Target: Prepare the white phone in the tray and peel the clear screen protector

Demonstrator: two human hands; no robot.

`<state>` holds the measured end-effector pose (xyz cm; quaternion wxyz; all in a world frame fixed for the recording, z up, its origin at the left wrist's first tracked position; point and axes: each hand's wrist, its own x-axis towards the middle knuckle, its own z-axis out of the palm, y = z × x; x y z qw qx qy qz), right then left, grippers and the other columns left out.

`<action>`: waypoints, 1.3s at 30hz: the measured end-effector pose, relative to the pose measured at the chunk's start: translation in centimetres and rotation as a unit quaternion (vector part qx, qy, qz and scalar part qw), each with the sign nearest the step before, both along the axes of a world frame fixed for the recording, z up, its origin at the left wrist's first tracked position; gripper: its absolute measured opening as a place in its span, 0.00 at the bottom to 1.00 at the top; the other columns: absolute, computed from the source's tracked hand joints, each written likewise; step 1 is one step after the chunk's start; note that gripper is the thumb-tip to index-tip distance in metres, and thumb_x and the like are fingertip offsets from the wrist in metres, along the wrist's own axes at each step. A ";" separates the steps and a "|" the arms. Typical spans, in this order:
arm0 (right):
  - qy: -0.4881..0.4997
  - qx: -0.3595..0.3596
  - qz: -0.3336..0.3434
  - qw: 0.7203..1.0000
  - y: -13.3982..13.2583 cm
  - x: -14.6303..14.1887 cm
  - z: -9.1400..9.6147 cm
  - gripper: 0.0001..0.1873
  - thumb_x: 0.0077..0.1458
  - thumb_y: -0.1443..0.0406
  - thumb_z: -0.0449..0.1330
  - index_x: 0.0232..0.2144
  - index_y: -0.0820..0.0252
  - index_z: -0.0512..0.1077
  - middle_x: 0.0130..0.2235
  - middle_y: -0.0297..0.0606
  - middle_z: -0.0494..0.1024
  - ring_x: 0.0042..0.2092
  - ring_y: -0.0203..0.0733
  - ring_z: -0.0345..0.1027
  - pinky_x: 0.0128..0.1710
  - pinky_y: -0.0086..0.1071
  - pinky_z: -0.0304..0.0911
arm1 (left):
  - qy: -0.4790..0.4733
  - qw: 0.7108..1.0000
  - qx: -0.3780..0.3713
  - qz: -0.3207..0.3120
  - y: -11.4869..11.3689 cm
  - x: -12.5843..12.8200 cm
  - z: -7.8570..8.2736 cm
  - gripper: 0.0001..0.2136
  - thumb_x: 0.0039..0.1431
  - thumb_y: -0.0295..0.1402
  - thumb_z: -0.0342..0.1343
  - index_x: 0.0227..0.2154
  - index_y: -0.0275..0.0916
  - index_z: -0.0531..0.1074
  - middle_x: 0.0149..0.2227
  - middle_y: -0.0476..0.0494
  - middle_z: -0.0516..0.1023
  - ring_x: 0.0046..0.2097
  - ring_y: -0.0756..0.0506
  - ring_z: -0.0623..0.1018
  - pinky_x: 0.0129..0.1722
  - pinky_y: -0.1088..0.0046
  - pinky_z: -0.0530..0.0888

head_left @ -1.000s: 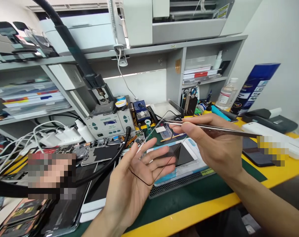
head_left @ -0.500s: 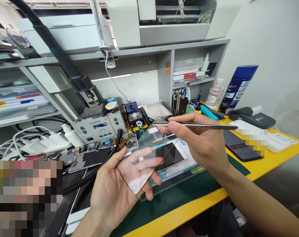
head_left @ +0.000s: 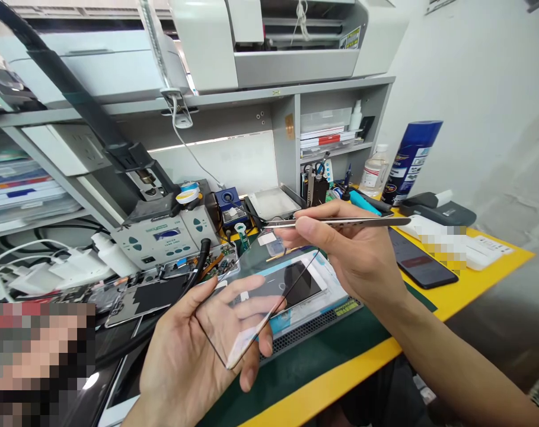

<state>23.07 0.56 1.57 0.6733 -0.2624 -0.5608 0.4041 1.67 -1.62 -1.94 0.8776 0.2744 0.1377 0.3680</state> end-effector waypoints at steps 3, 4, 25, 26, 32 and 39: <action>0.007 0.012 0.005 1.000 0.0 0.1 0.0 0.06 0.55 0.62 0.69 0.35 0.57 0.79 0.31 0.36 0.85 0.37 0.46 0.81 0.39 0.38 0.76 | 0.000 1.000 -0.001 0.001 -0.1 0.1 0.0 0.28 0.70 0.42 0.37 0.53 0.27 0.76 0.50 0.20 0.78 0.37 0.36 0.82 0.26 0.70 0.78; 0.009 0.014 0.006 1.000 0.0 0.1 0.0 0.06 0.55 0.62 0.69 0.35 0.57 0.79 0.31 0.35 0.85 0.37 0.47 0.82 0.39 0.38 0.76 | 0.001 1.000 -0.003 0.001 -0.2 0.1 0.1 0.28 0.70 0.42 0.37 0.53 0.27 0.76 0.51 0.20 0.78 0.38 0.36 0.82 0.26 0.71 0.78; 0.001 0.048 -0.044 0.998 -0.4 0.9 -0.2 0.02 0.55 0.63 0.69 0.34 0.52 0.81 0.33 0.35 0.84 0.40 0.50 0.81 0.42 0.42 0.76 | 0.043 0.988 0.142 0.042 -1.3 1.0 -0.2 0.24 0.51 0.31 0.61 0.52 0.31 0.72 0.54 0.24 0.73 0.47 0.30 0.79 0.49 0.48 0.71; -0.007 0.053 -0.054 0.997 -0.6 0.8 -0.3 0.02 0.55 0.63 0.69 0.34 0.52 0.81 0.33 0.36 0.84 0.38 0.50 0.81 0.41 0.42 0.76 | 0.055 0.986 0.146 0.058 -1.3 1.0 -0.2 0.24 0.51 0.30 0.61 0.52 0.32 0.72 0.54 0.25 0.72 0.47 0.30 0.79 0.50 0.47 0.71; -0.074 0.041 0.090 0.992 -1.2 0.4 -1.1 0.07 0.58 0.67 0.66 0.39 0.51 0.81 0.34 0.38 0.83 0.29 0.43 0.77 0.25 0.33 0.71 | 0.116 0.970 0.168 0.135 -1.7 1.3 0.0 0.24 0.48 0.29 0.64 0.51 0.36 0.73 0.53 0.31 0.70 0.47 0.32 0.78 0.49 0.49 0.72; -0.031 -0.051 0.126 0.990 -0.8 -0.2 -1.4 0.02 0.57 0.65 0.68 0.34 0.53 0.81 0.32 0.36 0.84 0.33 0.42 0.79 0.35 0.34 0.77 | 0.132 0.963 0.177 0.153 -1.8 1.3 0.1 0.26 0.48 0.31 0.65 0.53 0.38 0.71 0.53 0.32 0.70 0.47 0.32 0.77 0.48 0.51 0.73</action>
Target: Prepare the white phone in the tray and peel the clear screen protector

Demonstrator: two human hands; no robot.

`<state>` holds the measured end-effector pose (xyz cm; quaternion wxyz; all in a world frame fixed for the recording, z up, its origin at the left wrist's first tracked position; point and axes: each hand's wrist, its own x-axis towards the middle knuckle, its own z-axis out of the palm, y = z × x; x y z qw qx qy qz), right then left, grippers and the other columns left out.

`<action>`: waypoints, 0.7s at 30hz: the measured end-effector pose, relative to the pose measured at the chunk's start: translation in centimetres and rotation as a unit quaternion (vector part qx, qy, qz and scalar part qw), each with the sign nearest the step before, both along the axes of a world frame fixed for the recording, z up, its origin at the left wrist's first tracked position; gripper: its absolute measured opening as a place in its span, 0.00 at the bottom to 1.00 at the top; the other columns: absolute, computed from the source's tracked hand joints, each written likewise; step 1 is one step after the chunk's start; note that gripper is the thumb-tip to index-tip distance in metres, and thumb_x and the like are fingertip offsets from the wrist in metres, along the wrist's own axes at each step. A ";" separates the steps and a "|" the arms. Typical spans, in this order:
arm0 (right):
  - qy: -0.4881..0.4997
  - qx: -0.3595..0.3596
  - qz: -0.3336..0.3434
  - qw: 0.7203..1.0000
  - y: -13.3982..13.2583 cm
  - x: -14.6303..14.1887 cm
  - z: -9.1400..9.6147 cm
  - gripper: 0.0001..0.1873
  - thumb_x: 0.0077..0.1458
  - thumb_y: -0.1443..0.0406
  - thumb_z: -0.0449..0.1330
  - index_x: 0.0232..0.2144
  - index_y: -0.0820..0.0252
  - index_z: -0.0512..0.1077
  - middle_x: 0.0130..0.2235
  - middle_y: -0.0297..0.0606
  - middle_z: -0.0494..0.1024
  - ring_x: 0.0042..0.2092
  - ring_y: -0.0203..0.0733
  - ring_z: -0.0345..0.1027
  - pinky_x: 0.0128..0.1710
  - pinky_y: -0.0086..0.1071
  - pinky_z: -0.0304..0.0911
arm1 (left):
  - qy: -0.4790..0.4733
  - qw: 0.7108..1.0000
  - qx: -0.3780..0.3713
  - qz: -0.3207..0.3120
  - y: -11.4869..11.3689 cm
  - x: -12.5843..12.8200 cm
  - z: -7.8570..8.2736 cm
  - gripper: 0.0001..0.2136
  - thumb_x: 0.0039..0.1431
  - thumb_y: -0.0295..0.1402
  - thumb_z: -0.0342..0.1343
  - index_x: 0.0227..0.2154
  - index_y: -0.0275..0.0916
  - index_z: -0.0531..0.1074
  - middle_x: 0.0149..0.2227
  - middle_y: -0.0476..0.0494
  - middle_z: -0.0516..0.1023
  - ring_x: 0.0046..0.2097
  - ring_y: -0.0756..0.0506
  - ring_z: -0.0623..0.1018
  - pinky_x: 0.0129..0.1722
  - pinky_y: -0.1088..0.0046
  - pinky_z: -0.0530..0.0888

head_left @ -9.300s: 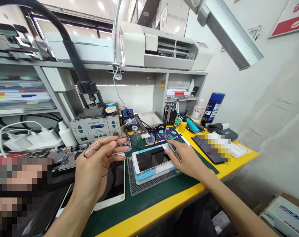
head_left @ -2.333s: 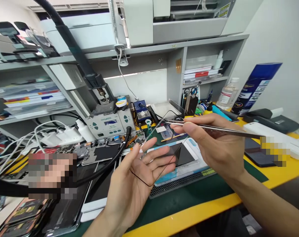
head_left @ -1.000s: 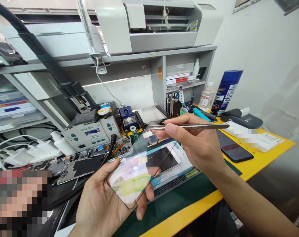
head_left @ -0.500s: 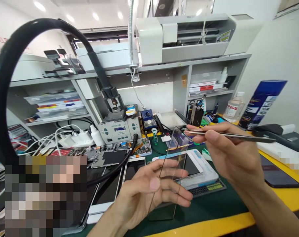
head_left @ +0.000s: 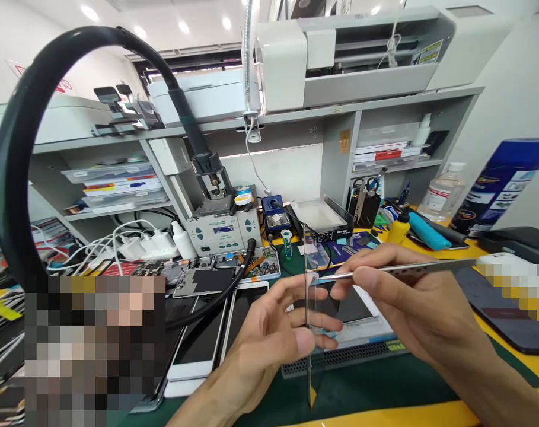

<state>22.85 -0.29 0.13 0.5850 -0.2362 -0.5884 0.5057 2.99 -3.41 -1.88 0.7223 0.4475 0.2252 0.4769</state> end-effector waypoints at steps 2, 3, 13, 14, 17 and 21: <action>0.008 -0.027 0.012 1.000 0.0 -0.2 0.0 0.00 0.57 0.65 0.68 0.33 0.53 0.80 0.32 0.36 0.84 0.34 0.42 0.80 0.35 0.33 0.77 | 0.005 1.000 0.009 -0.002 0.0 0.0 0.1 0.25 0.49 0.31 0.65 0.53 0.38 0.72 0.53 0.32 0.70 0.48 0.32 0.77 0.48 0.52 0.73; 0.011 -0.035 0.017 0.999 0.0 -0.3 -0.1 0.01 0.57 0.64 0.68 0.33 0.54 0.79 0.32 0.36 0.84 0.33 0.42 0.80 0.34 0.32 0.76 | 0.007 1.000 0.013 -0.003 0.0 0.1 0.1 0.25 0.49 0.31 0.65 0.53 0.38 0.72 0.53 0.33 0.70 0.48 0.32 0.77 0.48 0.52 0.73; -0.016 -0.004 -0.022 1.000 0.0 -0.5 -0.8 0.03 0.55 0.64 0.69 0.32 0.54 0.78 0.31 0.37 0.82 0.32 0.43 0.78 0.31 0.32 0.75 | -0.032 0.998 0.016 -0.059 0.1 0.1 -0.1 0.27 0.49 0.30 0.62 0.55 0.40 0.72 0.50 0.36 0.70 0.49 0.32 0.76 0.49 0.51 0.72; -0.018 0.003 -0.027 0.999 0.0 -0.5 -0.9 0.03 0.55 0.64 0.69 0.32 0.54 0.79 0.31 0.37 0.82 0.32 0.43 0.78 0.31 0.32 0.75 | -0.035 0.997 0.018 -0.067 0.2 0.1 -0.1 0.27 0.48 0.30 0.62 0.55 0.40 0.72 0.50 0.36 0.69 0.49 0.32 0.76 0.48 0.52 0.72; -0.021 0.012 -0.036 0.999 0.0 -0.7 -1.0 0.03 0.55 0.63 0.69 0.32 0.53 0.79 0.31 0.38 0.82 0.32 0.43 0.78 0.30 0.31 0.75 | -0.037 0.996 0.015 -0.076 0.2 0.1 -0.1 0.27 0.47 0.31 0.62 0.54 0.39 0.72 0.51 0.36 0.68 0.49 0.31 0.76 0.48 0.51 0.72; -0.027 0.008 -0.041 0.999 0.0 -0.7 -1.4 0.03 0.54 0.63 0.70 0.32 0.52 0.79 0.32 0.38 0.83 0.33 0.44 0.79 0.29 0.30 0.76 | -0.053 0.993 -0.006 -0.101 0.3 0.2 -0.1 0.27 0.45 0.32 0.61 0.53 0.37 0.73 0.52 0.35 0.68 0.48 0.30 0.76 0.48 0.49 0.72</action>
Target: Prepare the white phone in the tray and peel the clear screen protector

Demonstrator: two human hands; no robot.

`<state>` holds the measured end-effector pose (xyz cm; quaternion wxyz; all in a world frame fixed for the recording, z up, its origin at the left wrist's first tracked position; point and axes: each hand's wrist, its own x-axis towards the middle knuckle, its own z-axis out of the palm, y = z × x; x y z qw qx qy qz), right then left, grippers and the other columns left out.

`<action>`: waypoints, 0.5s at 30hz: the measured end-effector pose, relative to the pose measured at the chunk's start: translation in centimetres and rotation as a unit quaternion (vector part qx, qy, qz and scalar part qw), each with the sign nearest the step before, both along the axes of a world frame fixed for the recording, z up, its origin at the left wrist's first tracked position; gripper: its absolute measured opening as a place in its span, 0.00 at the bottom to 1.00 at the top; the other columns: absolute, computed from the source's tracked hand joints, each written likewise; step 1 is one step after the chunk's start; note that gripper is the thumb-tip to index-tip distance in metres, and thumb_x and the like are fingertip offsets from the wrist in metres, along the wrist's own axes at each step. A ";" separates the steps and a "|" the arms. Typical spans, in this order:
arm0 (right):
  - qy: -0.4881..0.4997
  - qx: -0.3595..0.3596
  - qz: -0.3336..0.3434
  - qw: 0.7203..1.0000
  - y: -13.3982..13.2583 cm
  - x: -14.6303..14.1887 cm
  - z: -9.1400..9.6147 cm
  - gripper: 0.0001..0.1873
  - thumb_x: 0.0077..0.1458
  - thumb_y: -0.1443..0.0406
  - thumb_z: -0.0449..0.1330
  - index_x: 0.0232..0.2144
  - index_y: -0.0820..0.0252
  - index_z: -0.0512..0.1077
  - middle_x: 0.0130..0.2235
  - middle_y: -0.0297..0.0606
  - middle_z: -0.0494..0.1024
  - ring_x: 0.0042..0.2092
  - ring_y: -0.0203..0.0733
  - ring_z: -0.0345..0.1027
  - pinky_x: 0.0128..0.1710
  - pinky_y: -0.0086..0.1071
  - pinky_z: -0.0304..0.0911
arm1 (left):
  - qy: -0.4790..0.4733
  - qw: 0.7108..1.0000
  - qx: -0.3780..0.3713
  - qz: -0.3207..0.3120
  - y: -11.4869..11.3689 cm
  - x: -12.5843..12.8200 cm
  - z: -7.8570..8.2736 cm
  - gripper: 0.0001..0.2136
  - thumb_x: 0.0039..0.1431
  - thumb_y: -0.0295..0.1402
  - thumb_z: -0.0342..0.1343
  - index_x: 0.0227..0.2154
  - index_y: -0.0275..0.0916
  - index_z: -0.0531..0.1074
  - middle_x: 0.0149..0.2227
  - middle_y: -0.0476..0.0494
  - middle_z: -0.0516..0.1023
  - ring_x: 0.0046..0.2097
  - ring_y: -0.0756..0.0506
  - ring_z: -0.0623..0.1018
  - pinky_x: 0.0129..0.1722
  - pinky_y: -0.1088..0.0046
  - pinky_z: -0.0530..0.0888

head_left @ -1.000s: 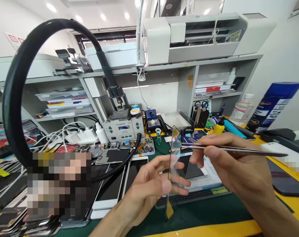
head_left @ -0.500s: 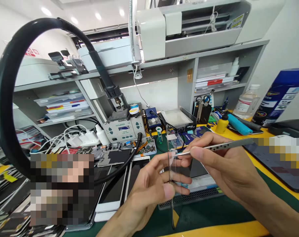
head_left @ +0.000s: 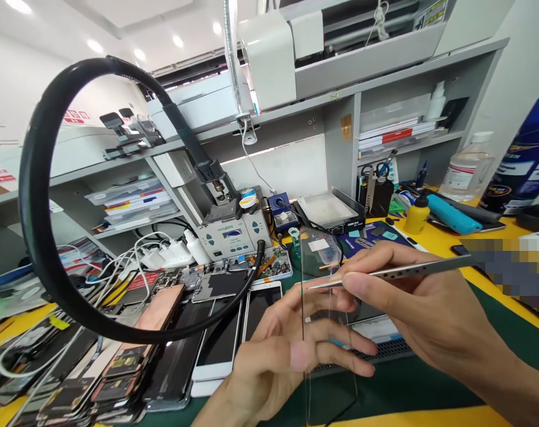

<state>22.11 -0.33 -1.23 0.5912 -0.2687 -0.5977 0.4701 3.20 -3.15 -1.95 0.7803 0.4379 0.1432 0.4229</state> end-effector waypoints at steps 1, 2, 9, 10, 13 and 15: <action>-0.002 -0.002 -0.003 1.000 -0.1 0.0 -0.1 0.02 0.54 0.63 0.69 0.32 0.52 0.80 0.33 0.38 0.83 0.33 0.44 0.79 0.29 0.29 0.76 | -0.007 1.000 -0.007 -0.006 0.0 0.0 0.0 0.27 0.44 0.33 0.61 0.52 0.36 0.73 0.51 0.35 0.69 0.48 0.30 0.76 0.48 0.49 0.72; -0.006 -0.005 -0.007 1.000 -0.1 0.0 -0.1 0.02 0.54 0.62 0.69 0.32 0.52 0.80 0.33 0.38 0.83 0.33 0.44 0.79 0.30 0.29 0.77 | -0.014 1.000 -0.013 -0.011 0.1 0.1 0.0 0.27 0.44 0.33 0.61 0.51 0.35 0.74 0.50 0.35 0.69 0.47 0.31 0.76 0.47 0.50 0.72; -0.040 0.050 -0.076 0.995 -0.9 -0.5 0.9 0.03 0.50 0.59 0.72 0.30 0.48 0.82 0.32 0.36 0.84 0.29 0.43 0.80 0.26 0.25 0.77 | -0.025 0.998 -0.029 -0.045 0.1 0.2 -0.2 0.30 0.40 0.34 0.62 0.52 0.36 0.72 0.51 0.32 0.73 0.48 0.31 0.77 0.47 0.50 0.72; -0.037 0.057 -0.080 0.995 -1.0 -0.7 1.2 0.03 0.50 0.59 0.72 0.29 0.47 0.82 0.32 0.36 0.84 0.29 0.43 0.80 0.25 0.25 0.77 | -0.027 0.998 -0.028 -0.046 0.1 0.2 -0.2 0.31 0.40 0.34 0.62 0.53 0.36 0.71 0.50 0.32 0.73 0.48 0.31 0.77 0.47 0.50 0.72; -0.030 0.070 -0.074 0.994 -1.2 -1.1 1.6 0.01 0.50 0.60 0.71 0.28 0.44 0.83 0.32 0.34 0.85 0.29 0.43 0.81 0.23 0.22 0.76 | -0.028 0.998 -0.022 -0.054 0.0 0.2 -0.3 0.34 0.40 0.35 0.61 0.56 0.34 0.70 0.47 0.32 0.75 0.49 0.31 0.76 0.48 0.50 0.71; -0.037 0.077 -0.072 0.994 -1.2 -1.2 1.7 0.03 0.51 0.61 0.71 0.28 0.42 0.83 0.31 0.32 0.85 0.28 0.42 0.80 0.21 0.21 0.75 | -0.033 0.997 -0.017 -0.067 0.1 0.1 -0.4 0.35 0.40 0.34 0.60 0.57 0.34 0.70 0.46 0.32 0.76 0.49 0.31 0.76 0.49 0.50 0.71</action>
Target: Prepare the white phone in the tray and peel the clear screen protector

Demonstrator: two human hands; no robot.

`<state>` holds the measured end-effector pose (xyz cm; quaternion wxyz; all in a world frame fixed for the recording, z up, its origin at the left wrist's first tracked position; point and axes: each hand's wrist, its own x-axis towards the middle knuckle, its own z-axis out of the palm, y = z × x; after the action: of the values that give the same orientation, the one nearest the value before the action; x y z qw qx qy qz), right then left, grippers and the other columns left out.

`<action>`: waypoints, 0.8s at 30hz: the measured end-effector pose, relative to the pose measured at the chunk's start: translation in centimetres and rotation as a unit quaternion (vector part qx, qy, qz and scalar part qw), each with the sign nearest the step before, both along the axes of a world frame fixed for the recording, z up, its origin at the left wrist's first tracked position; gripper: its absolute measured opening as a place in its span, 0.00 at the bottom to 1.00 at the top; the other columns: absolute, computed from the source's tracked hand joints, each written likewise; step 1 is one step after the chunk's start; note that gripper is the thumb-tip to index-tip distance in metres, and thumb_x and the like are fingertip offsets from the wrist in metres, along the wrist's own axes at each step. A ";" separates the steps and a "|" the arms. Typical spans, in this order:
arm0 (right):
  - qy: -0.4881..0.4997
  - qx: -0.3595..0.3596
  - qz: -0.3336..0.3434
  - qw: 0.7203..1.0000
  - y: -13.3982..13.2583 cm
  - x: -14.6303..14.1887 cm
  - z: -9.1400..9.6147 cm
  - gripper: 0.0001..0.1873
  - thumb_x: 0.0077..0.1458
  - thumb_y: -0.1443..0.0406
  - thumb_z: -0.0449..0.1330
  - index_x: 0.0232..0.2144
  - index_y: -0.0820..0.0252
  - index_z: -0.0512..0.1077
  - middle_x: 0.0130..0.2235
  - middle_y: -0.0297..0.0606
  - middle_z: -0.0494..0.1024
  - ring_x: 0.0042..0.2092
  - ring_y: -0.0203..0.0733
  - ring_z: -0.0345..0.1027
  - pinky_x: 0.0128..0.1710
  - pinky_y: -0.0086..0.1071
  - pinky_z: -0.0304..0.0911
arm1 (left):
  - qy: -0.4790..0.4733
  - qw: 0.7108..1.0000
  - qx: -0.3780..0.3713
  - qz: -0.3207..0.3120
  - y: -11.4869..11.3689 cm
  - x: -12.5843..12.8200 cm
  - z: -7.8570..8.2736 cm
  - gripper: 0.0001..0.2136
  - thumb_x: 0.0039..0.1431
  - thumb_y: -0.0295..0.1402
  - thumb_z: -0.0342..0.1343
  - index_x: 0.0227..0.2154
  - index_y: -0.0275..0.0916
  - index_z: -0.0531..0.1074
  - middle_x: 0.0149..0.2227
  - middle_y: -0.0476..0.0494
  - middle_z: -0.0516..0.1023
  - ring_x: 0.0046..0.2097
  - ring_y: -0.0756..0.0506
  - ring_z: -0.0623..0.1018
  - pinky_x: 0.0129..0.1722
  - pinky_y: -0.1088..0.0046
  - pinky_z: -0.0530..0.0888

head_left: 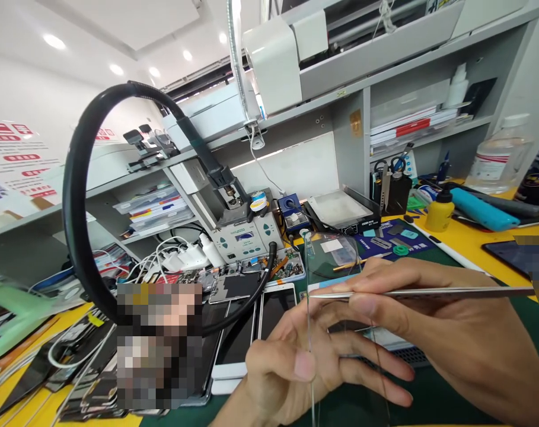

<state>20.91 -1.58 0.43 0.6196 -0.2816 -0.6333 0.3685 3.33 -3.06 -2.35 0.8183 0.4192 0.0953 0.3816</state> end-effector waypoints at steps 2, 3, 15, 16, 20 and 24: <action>-0.007 0.009 -0.007 1.000 0.0 -0.1 0.0 0.04 0.51 0.61 0.70 0.28 0.41 0.83 0.29 0.29 0.84 0.27 0.40 0.80 0.21 0.20 0.75 | -0.010 1.000 0.001 -0.007 0.1 0.0 -0.2 0.35 0.40 0.33 0.59 0.57 0.34 0.70 0.49 0.32 0.75 0.49 0.31 0.76 0.49 0.51 0.71; -0.008 0.011 -0.011 1.000 0.0 -0.1 -0.1 0.04 0.51 0.61 0.70 0.29 0.41 0.83 0.29 0.28 0.84 0.27 0.40 0.80 0.22 0.20 0.75 | -0.015 1.000 0.000 -0.008 0.1 0.0 -0.2 0.35 0.39 0.32 0.59 0.56 0.34 0.70 0.50 0.32 0.74 0.49 0.32 0.76 0.49 0.51 0.71; -0.020 0.025 -0.013 0.999 0.0 0.2 -0.6 0.05 0.52 0.61 0.70 0.30 0.39 0.82 0.30 0.26 0.84 0.30 0.39 0.80 0.23 0.19 0.74 | -0.023 1.000 -0.002 -0.013 0.1 -0.1 -0.6 0.36 0.39 0.32 0.59 0.57 0.32 0.68 0.44 0.31 0.78 0.50 0.32 0.77 0.50 0.49 0.70; -0.020 0.026 -0.013 0.999 0.0 0.2 -0.6 0.05 0.52 0.61 0.70 0.30 0.39 0.82 0.31 0.26 0.84 0.30 0.39 0.80 0.22 0.19 0.74 | -0.023 1.000 -0.004 -0.012 0.2 -0.1 -0.6 0.36 0.39 0.32 0.59 0.57 0.32 0.68 0.44 0.31 0.78 0.50 0.32 0.77 0.50 0.49 0.70; -0.022 0.027 -0.010 0.999 0.1 0.3 -0.6 0.04 0.52 0.61 0.70 0.30 0.40 0.82 0.32 0.27 0.85 0.31 0.40 0.80 0.23 0.20 0.74 | -0.027 1.000 -0.006 -0.015 0.2 -0.1 -0.6 0.36 0.39 0.31 0.60 0.57 0.32 0.68 0.45 0.30 0.78 0.50 0.32 0.77 0.50 0.50 0.70; -0.018 0.026 -0.008 0.999 0.0 0.2 -0.5 0.05 0.51 0.62 0.71 0.30 0.40 0.82 0.31 0.26 0.84 0.29 0.38 0.80 0.24 0.19 0.74 | -0.027 0.999 -0.007 -0.015 0.1 -0.1 -0.6 0.36 0.39 0.31 0.60 0.57 0.31 0.68 0.45 0.30 0.78 0.50 0.32 0.77 0.50 0.50 0.71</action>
<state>21.10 -1.61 -0.07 0.6179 -0.2774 -0.6513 0.3421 3.19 -2.92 -2.99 0.8291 0.4041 0.0696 0.3802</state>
